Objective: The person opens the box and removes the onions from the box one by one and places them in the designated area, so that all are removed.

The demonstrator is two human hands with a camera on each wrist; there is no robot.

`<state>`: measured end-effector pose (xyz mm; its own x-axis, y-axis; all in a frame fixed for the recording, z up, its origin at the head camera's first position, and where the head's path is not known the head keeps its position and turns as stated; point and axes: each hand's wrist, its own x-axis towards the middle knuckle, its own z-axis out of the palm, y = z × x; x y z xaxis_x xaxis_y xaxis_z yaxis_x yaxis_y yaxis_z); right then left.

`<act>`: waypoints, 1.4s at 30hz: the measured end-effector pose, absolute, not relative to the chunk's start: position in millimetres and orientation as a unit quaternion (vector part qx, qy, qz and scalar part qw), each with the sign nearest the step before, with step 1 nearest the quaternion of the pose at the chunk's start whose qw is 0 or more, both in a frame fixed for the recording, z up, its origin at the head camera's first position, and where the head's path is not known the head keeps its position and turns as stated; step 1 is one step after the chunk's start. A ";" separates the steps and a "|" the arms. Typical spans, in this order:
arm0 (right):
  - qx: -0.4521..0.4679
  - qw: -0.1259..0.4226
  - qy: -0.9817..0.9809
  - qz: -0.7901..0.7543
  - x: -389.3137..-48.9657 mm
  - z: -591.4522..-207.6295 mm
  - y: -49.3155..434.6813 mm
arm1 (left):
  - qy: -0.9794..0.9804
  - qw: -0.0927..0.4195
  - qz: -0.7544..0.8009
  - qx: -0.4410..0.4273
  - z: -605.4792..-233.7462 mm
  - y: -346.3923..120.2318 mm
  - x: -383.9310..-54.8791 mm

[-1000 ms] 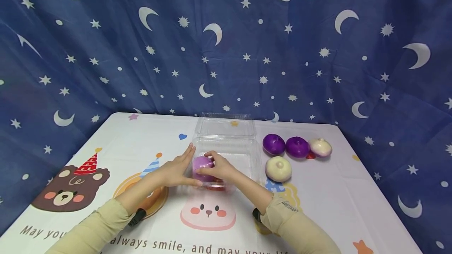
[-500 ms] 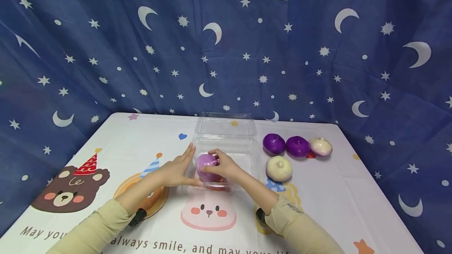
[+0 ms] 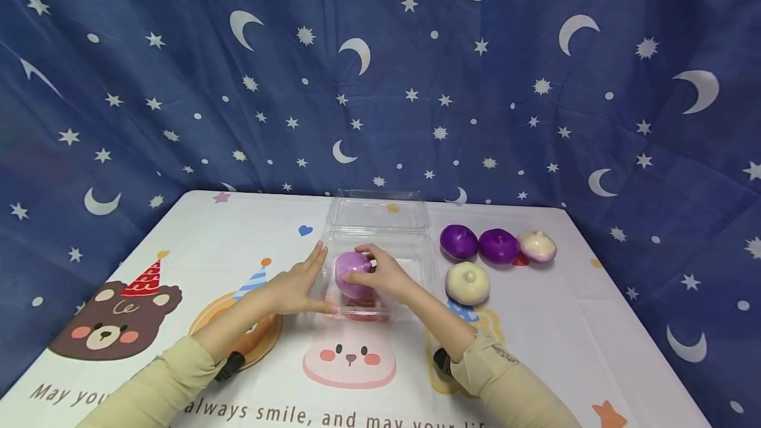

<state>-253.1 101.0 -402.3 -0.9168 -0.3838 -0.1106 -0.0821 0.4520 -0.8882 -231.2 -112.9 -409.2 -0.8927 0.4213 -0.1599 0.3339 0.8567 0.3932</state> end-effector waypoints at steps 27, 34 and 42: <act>-0.148 0.127 0.828 -0.526 -250.1 -390.1 130.2 | 0.958 0.112 0.160 0.208 -407.5 -113.5 -230.4; -0.144 0.119 0.832 -0.522 -248.8 -387.9 135.5 | 0.958 0.111 0.158 0.210 -407.7 -114.1 -231.3; -0.149 0.096 0.837 -0.519 -250.4 -386.0 148.0 | 0.958 0.108 0.154 0.214 -407.4 -115.4 -231.3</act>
<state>-250.4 148.0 -386.0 -0.9374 -0.3483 -0.0067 -0.1489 0.4181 -0.8961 -231.3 -115.4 -407.4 -0.8848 0.4443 -0.1406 0.3778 0.8605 0.3417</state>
